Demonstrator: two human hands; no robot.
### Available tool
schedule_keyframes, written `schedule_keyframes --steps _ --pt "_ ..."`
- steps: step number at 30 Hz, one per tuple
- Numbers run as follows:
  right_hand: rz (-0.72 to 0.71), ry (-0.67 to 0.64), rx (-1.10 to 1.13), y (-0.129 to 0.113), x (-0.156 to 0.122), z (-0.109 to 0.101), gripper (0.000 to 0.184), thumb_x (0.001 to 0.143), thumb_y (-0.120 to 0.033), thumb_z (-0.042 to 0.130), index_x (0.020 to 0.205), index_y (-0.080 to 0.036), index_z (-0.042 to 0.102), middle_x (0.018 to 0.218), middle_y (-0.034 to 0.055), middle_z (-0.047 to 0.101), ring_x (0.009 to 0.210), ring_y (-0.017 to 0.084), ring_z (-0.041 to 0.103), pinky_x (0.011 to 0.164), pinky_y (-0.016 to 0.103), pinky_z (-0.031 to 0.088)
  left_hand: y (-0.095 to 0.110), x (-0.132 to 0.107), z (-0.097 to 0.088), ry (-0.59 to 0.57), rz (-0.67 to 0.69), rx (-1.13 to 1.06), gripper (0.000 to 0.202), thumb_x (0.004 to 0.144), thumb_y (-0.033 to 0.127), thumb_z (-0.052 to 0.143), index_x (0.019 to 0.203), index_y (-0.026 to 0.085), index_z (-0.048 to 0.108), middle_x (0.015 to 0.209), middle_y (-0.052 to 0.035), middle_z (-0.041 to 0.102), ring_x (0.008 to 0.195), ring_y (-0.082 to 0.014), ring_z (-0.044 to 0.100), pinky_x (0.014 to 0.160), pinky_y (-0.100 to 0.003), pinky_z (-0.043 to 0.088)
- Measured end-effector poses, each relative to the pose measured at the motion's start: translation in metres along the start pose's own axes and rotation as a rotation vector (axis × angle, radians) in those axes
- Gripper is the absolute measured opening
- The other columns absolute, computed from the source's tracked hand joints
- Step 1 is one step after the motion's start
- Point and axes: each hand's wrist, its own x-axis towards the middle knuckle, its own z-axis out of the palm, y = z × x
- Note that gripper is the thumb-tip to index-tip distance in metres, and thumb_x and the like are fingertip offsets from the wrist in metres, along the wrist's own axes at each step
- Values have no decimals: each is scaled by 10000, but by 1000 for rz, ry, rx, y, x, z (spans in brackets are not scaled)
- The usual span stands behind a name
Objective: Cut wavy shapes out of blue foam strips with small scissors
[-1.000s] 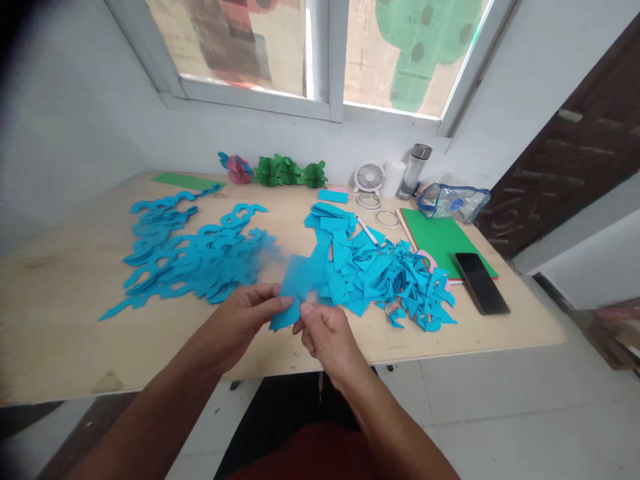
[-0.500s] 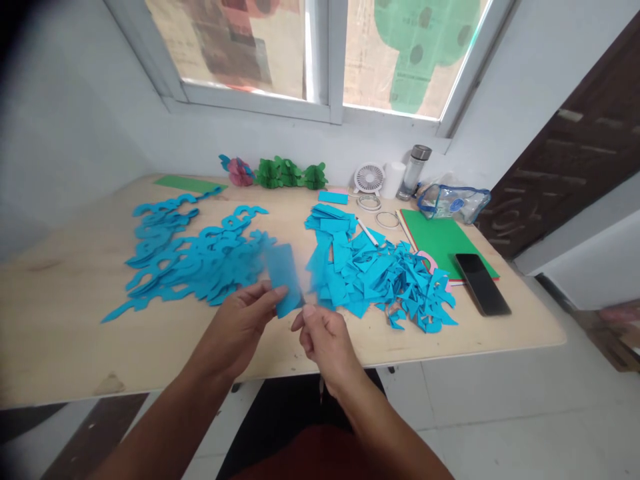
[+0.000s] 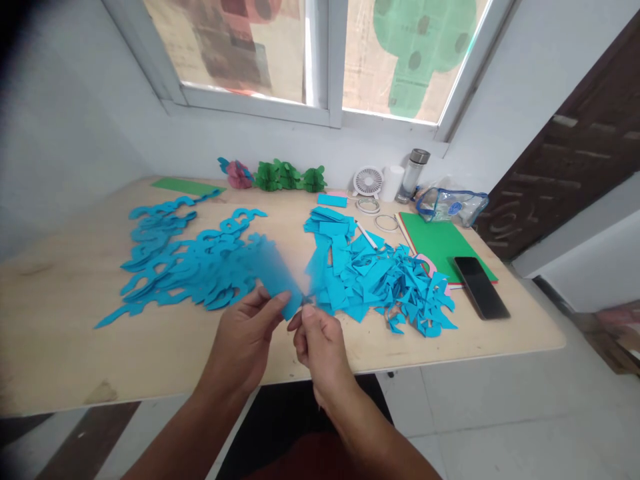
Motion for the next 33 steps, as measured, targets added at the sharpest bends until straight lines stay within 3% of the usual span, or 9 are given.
schedule_keyframes --steps 11,23,33 --pt "-13 -3 -2 1 2 0 437 802 -569 567 667 -154 556 423 -81 373 376 47 244 366 195 134 -1 -3 7 36 15 -36 105 654 176 726 615 163 629 557 48 578 534 -83 477 575 -215 409" --pt "-16 11 -41 -1 5 1 459 786 -593 559 637 -159 544 403 -86 361 358 50 235 366 210 139 2 -6 13 98 -25 -61 99 621 181 747 666 168 661 632 36 633 598 -95 533 610 -222 433" --pt "-29 5 -64 -3 7 -1 449 802 -576 551 637 -159 533 392 -91 353 349 44 230 362 206 136 1 -6 14 109 -41 -89 113 624 187 747 625 167 636 579 50 585 586 -95 521 602 -221 426"
